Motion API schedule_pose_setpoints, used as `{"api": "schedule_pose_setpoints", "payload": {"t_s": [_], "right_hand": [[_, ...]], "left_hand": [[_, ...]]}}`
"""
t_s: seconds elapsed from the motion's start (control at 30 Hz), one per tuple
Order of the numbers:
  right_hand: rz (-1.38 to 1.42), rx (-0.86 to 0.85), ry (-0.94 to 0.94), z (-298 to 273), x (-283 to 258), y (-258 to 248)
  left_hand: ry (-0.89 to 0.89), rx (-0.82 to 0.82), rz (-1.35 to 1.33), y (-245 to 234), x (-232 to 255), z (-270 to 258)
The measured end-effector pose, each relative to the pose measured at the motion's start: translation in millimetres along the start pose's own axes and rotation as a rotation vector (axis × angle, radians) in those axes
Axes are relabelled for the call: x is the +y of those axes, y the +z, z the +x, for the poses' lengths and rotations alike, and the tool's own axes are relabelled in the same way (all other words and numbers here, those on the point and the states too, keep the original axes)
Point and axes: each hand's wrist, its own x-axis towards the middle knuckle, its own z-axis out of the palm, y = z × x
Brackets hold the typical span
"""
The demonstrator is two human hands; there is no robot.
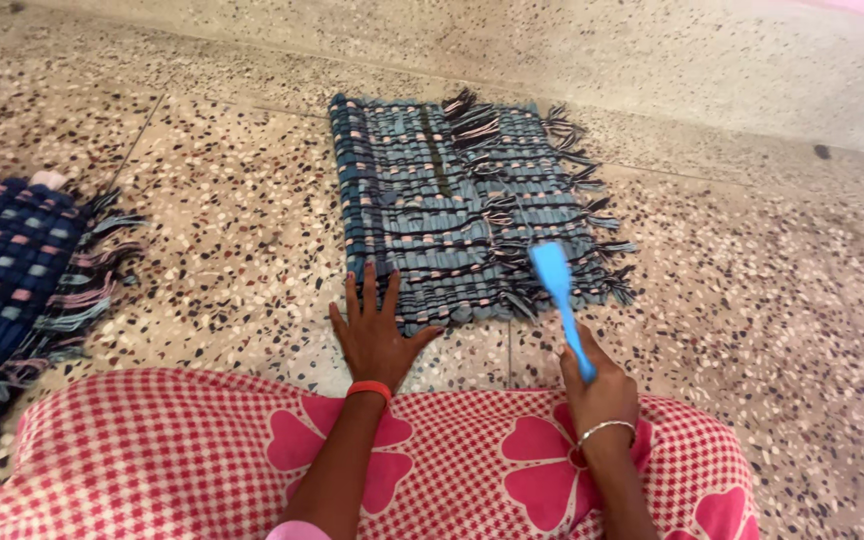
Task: The person sits on the floor and uses a blue plastic brush to repeatedly stroke the surface of a woven mat. The person holds the mat down with one hand while brushing with the other, moving the brush back and forth across the fabric.
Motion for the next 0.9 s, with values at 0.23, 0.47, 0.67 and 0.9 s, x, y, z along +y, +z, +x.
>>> {"api": "schedule_pose_setpoints", "payload": {"t_s": [0.23, 0.47, 0.67, 0.9], "right_hand": [[0.218, -0.102, -0.108, -2.4, -15.8, 12.9], [-0.059, 0.076, 0.096, 4.7, -25.4, 6.6], [0.358, -0.039, -0.115, -17.4, -30.5, 29.0], [0.017, -0.229, -0.01, -18.9, -60.6, 38.0]], "left_hand": [[-0.001, -0.04, 0.0, -8.9, 2.0, -0.1], [-0.034, -0.153, 0.065, -18.9, 6.0, 2.0], [-0.072, -0.176, 0.119, -25.2, 15.2, -6.7], [-0.17, -0.295, 0.174, -38.7, 19.9, -32.7]]}}
